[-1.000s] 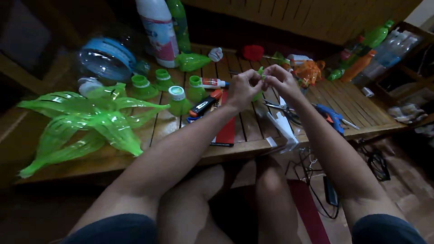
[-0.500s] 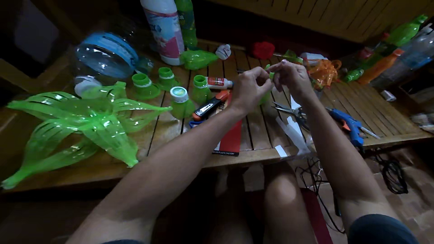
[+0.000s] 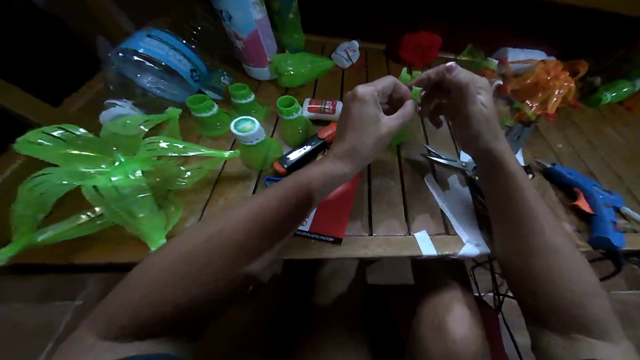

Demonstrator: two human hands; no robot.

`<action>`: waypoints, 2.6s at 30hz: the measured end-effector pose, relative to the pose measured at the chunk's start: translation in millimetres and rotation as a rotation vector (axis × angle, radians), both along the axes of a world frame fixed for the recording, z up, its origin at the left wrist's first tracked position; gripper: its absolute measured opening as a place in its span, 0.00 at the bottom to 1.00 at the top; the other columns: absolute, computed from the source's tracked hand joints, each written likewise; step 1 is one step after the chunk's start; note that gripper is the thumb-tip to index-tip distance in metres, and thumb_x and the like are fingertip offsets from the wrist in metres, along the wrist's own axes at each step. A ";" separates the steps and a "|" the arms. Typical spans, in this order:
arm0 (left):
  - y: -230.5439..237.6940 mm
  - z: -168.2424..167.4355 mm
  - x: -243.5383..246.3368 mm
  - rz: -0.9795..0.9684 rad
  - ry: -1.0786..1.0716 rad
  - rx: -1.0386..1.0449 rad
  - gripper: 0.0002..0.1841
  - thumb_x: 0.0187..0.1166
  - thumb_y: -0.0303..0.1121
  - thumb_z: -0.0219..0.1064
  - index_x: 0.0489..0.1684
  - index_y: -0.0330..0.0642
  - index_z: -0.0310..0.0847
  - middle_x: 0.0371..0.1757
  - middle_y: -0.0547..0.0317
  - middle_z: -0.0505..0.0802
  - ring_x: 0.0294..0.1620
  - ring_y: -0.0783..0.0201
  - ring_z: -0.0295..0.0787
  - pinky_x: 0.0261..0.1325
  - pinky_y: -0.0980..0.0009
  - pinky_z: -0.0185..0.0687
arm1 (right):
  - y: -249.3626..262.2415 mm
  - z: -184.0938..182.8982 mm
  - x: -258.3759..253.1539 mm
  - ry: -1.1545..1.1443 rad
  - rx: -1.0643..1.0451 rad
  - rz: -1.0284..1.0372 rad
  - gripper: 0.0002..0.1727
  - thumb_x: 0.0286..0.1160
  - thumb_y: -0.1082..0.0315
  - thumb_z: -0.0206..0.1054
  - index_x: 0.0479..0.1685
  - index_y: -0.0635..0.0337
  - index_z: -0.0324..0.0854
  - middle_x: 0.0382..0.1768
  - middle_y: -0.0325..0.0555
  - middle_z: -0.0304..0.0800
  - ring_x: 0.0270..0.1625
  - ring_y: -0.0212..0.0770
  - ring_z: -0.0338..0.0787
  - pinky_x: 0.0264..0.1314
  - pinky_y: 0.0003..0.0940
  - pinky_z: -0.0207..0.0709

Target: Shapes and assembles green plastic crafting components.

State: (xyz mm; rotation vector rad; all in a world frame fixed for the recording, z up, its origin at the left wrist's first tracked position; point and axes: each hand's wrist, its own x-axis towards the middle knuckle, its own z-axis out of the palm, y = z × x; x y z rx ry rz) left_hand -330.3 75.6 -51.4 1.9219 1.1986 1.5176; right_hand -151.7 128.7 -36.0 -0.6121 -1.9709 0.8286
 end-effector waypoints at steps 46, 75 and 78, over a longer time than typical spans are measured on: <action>-8.6 0.6 6.2 -0.004 0.051 0.054 0.04 0.78 0.28 0.70 0.42 0.38 0.87 0.36 0.67 0.92 0.36 0.85 0.87 0.44 0.87 0.83 | -16.3 -4.7 -1.1 0.115 0.041 0.020 0.05 0.76 0.75 0.64 0.42 0.55 0.81 0.35 0.25 0.87 0.35 0.20 0.86 0.39 0.19 0.82; -9.3 1.7 5.7 0.006 0.082 0.049 0.05 0.79 0.29 0.68 0.42 0.36 0.87 0.36 0.64 0.92 0.35 0.85 0.87 0.44 0.87 0.82 | -12.6 1.0 9.7 0.070 -0.028 0.085 0.06 0.77 0.75 0.64 0.48 0.61 0.83 0.35 0.29 0.90 0.36 0.23 0.90 0.42 0.23 0.88; -9.0 1.7 4.8 0.002 0.074 0.030 0.05 0.80 0.29 0.68 0.43 0.36 0.87 0.36 0.63 0.92 0.35 0.84 0.87 0.44 0.87 0.83 | -12.7 0.8 9.2 0.076 -0.030 0.107 0.06 0.75 0.76 0.66 0.47 0.62 0.82 0.36 0.30 0.89 0.36 0.23 0.89 0.42 0.22 0.87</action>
